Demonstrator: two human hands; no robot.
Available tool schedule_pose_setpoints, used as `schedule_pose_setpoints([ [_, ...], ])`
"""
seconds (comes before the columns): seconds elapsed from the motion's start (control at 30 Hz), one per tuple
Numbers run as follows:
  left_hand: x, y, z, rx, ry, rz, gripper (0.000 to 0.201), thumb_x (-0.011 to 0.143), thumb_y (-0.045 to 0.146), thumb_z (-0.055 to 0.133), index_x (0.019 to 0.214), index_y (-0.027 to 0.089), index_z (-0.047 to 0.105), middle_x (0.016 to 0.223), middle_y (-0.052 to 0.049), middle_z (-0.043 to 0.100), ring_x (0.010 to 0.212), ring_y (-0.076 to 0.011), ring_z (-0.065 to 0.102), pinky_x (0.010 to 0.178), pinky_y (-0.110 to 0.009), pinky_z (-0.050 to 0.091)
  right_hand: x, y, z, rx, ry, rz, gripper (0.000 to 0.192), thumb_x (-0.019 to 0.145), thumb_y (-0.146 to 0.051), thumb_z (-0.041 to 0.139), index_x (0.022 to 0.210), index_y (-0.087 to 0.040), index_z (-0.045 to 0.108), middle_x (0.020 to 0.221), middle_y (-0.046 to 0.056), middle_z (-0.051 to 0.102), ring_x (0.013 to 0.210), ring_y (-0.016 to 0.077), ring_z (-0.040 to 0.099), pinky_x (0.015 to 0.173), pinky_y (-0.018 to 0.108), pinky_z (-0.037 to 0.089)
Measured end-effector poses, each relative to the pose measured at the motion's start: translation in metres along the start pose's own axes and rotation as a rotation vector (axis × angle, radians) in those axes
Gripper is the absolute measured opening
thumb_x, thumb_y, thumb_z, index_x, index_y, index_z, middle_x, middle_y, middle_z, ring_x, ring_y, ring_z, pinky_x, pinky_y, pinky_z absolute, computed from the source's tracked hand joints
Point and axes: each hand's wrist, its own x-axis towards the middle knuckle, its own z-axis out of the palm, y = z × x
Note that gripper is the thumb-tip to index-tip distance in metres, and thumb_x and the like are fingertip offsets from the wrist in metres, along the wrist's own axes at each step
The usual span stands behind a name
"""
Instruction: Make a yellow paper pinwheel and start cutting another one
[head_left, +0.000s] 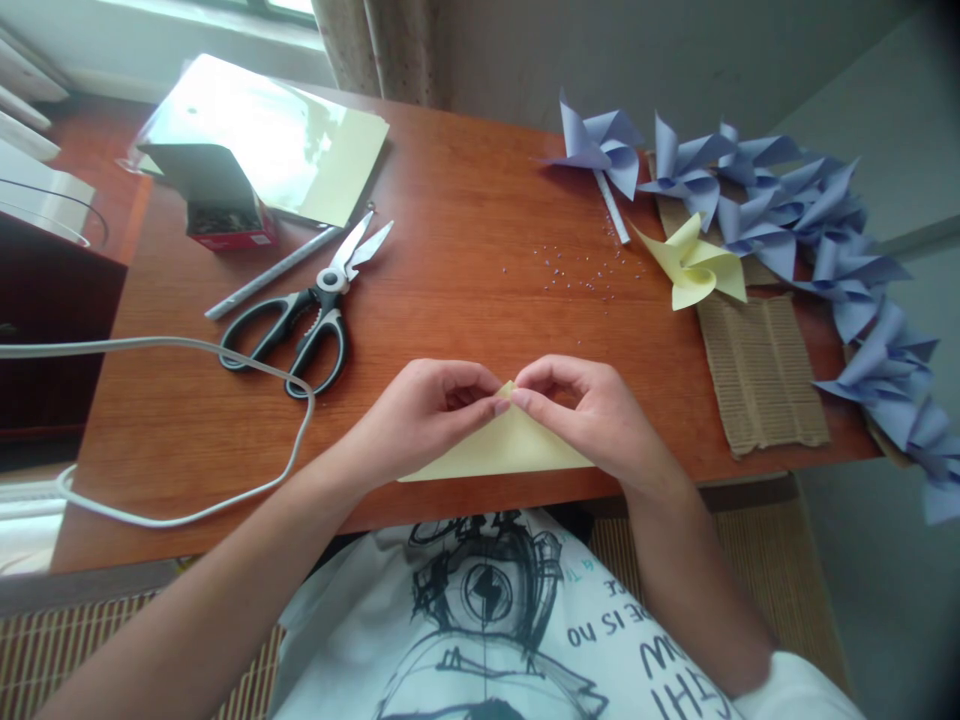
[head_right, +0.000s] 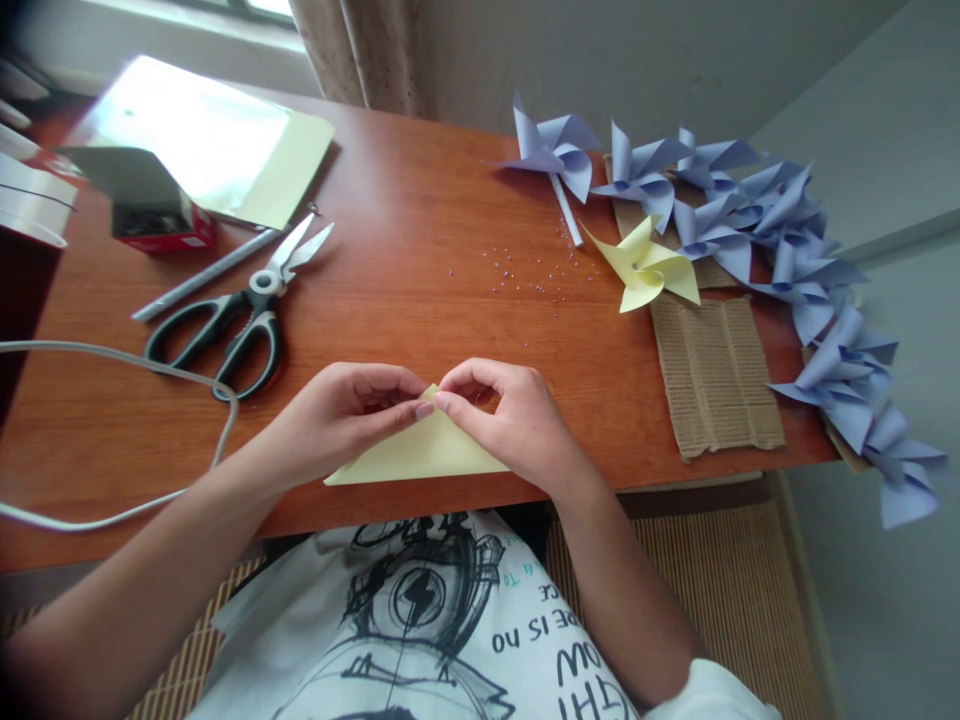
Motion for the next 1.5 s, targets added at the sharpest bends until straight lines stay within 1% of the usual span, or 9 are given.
schedule_pose_setpoints([
  [0.17, 0.0000, 0.0006, 0.0003, -0.026, -0.002, -0.014, 0.024, 0.083, 0.036, 0.075, 0.088, 0.012, 0.074, 0.076, -0.004, 0.069, 0.068, -0.0138, 0.060, 0.057, -0.021, 0.047, 0.0001, -0.0005, -0.0002, -0.011, -0.002, -0.005, 0.011, 0.088, -0.031, 0.070, 0.084, -0.021, 0.073, 0.085, 0.002, 0.076, 0.079, 0.0171, 0.069, 0.072, 0.028, 0.052],
  [0.4, 0.0001, 0.0018, 0.0005, -0.016, 0.011, -0.005, 0.026, 0.083, 0.039, 0.075, 0.086, 0.013, 0.074, 0.074, -0.003, 0.069, 0.067, -0.0133, 0.060, 0.056, -0.020, 0.047, -0.0011, -0.0004, -0.0006, -0.013, -0.004, -0.009, 0.011, 0.089, -0.030, 0.068, 0.085, -0.021, 0.073, 0.087, 0.002, 0.076, 0.081, 0.0178, 0.070, 0.074, 0.029, 0.053],
  [0.67, -0.0002, 0.0009, 0.0009, -0.028, 0.012, -0.013, 0.022, 0.083, 0.033, 0.075, 0.086, 0.012, 0.074, 0.072, -0.002, 0.068, 0.065, -0.0116, 0.058, 0.054, -0.019, 0.044, -0.0005, -0.0007, -0.0011, -0.007, -0.009, -0.006, 0.010, 0.090, -0.028, 0.068, 0.085, -0.022, 0.073, 0.087, 0.001, 0.076, 0.082, 0.0168, 0.069, 0.074, 0.028, 0.053],
  [0.93, 0.0003, 0.0016, 0.0004, 0.018, 0.019, 0.012, 0.022, 0.084, 0.034, 0.075, 0.085, 0.012, 0.074, 0.070, -0.001, 0.066, 0.062, -0.0108, 0.056, 0.052, -0.018, 0.043, -0.0007, -0.0007, -0.0016, -0.008, -0.014, -0.020, 0.010, 0.090, -0.027, 0.067, 0.086, -0.022, 0.073, 0.088, 0.001, 0.076, 0.082, 0.0168, 0.070, 0.075, 0.028, 0.053],
  [1.37, 0.0002, -0.0014, 0.0000, 0.010, 0.005, 0.012, 0.019, 0.085, 0.030, 0.072, 0.088, 0.012, 0.074, 0.075, -0.002, 0.069, 0.068, -0.0124, 0.059, 0.057, -0.020, 0.045, -0.0007, 0.0014, -0.0014, -0.027, -0.004, -0.044, 0.010, 0.090, -0.029, 0.069, 0.085, -0.021, 0.073, 0.086, 0.000, 0.075, 0.081, 0.0160, 0.069, 0.074, 0.026, 0.052],
  [1.5, 0.0007, -0.0022, -0.0005, 0.036, 0.008, 0.027, 0.018, 0.086, 0.030, 0.071, 0.088, 0.012, 0.074, 0.074, -0.002, 0.069, 0.067, -0.0122, 0.058, 0.057, -0.020, 0.044, 0.0003, 0.0014, -0.0020, -0.040, -0.002, -0.053, 0.009, 0.090, -0.028, 0.069, 0.084, -0.021, 0.073, 0.085, 0.000, 0.075, 0.081, 0.0153, 0.068, 0.074, 0.025, 0.052],
])
